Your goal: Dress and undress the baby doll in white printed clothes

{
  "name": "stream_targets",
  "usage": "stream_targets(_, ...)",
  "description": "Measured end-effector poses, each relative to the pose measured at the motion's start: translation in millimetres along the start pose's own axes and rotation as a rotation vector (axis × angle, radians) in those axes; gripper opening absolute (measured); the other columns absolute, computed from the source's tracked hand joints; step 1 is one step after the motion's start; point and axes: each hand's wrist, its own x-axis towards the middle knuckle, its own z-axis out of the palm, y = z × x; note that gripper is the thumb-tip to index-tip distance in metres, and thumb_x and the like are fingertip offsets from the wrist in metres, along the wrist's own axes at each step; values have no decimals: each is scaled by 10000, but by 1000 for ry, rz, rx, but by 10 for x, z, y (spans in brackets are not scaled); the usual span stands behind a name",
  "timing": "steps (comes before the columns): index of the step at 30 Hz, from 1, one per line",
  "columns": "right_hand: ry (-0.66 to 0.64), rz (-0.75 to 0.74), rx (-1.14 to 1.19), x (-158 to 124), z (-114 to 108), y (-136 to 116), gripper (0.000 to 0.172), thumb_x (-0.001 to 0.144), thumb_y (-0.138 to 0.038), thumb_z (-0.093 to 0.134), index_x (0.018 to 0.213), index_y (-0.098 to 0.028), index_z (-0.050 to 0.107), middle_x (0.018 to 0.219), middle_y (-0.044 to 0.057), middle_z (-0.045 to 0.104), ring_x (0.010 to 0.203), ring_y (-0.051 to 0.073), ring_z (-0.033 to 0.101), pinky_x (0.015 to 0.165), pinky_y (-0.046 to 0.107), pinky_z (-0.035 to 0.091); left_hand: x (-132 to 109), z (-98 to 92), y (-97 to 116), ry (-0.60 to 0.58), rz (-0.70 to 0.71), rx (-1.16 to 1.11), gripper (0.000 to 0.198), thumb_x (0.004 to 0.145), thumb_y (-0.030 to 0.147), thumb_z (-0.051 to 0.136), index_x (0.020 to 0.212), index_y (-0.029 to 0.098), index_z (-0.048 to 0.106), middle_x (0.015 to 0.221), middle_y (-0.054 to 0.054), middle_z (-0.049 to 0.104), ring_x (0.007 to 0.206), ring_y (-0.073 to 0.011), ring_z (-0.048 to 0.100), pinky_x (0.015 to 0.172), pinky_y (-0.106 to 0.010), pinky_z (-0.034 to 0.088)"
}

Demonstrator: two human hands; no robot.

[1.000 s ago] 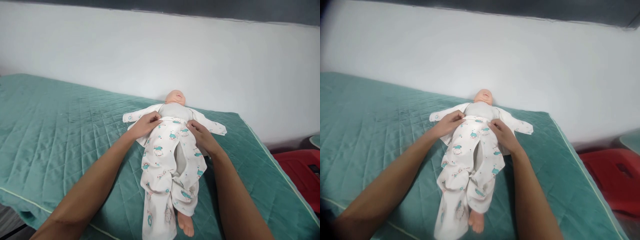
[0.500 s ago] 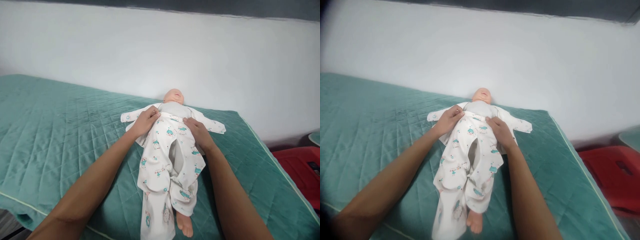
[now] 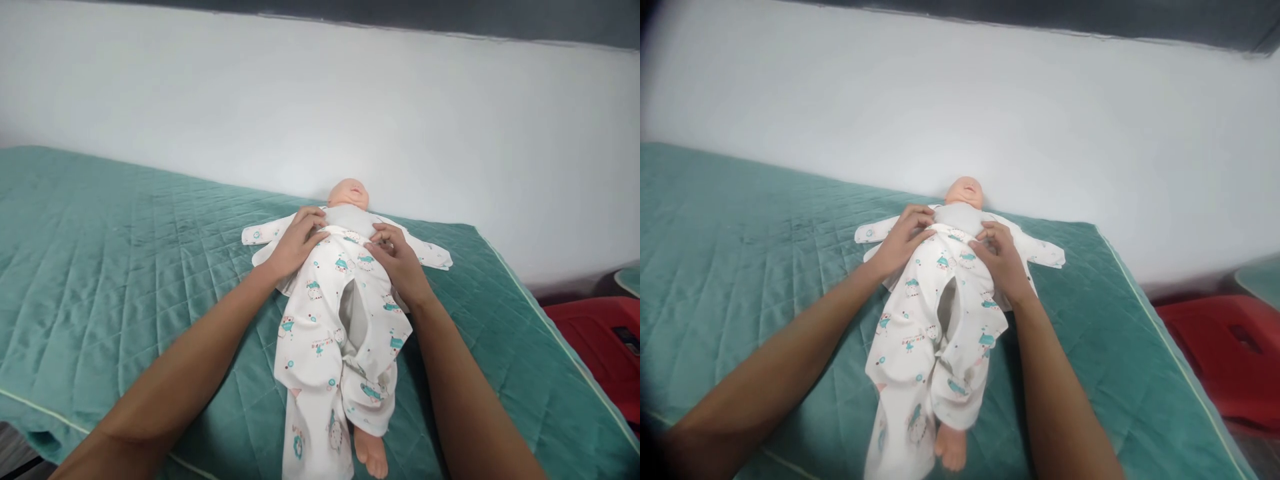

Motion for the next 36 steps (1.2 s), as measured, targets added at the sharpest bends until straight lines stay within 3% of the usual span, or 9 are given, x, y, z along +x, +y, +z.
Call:
stream_targets(3,-75,18,-49,27,-39,-13,228,831,-428,685,806,-240,558,1328,84,500,1355,256,415,1094,423,345,5,12,69,-36,-66,-75,159,898,348,632,986,229,574,1342,-85,494,1285,-231,478,1027,-363,430)
stream_targets(7,-160,-41,-112,48,-75,-31,301,855,-441,674,714,-225,519,1290,98,474,1360,265,409,1141,426,287,29,24,83,-56,-84,-87,219,851,341,683,994,221,567,1291,-82,525,1218,-222,502,961,-350,444)
stream_targets(12,-148,-152,-202,119,-65,-13,327,938,-439,574,695,-224,532,1254,89,525,1279,247,487,1061,394,360,113,-25,13,-128,-103,-104,231,843,372,661,819,205,505,1141,-72,594,1084,-216,546,889,-345,445)
stream_targets(17,-111,-187,-333,321,-29,22,260,963,-461,490,836,-252,576,1053,62,638,1061,243,570,948,382,407,245,-89,-31,-203,-152,-67,282,884,415,589,769,213,429,1011,-27,636,917,-189,564,819,-330,426)
stream_targets(21,-88,-59,-453,528,17,51,336,951,-521,440,749,-256,484,776,24,599,782,230,537,751,357,389,409,-36,-96,-161,-247,61,231,912,398,537,799,226,433,813,6,587,791,-190,526,717,-315,385)
stream_targets(24,-74,62,-433,660,49,105,365,923,-559,453,720,-256,434,661,-8,540,674,209,484,665,329,339,523,45,-154,-147,-323,99,206,927,360,517,799,227,424,785,4,567,757,-192,510,694,-318,362)
stream_targets(31,4,159,-206,686,71,253,357,824,-565,594,716,-249,469,616,-39,479,648,174,440,637,308,340,500,149,-198,-26,-421,22,224,888,357,601,774,215,469,760,9,587,757,-181,540,700,-312,372)
stream_targets(36,113,202,1,535,69,274,260,756,-466,666,848,-245,563,793,-6,616,755,186,561,747,338,442,357,165,-157,87,-441,108,162,864,340,639,809,217,549,756,-1,637,747,-195,587,708,-324,395)
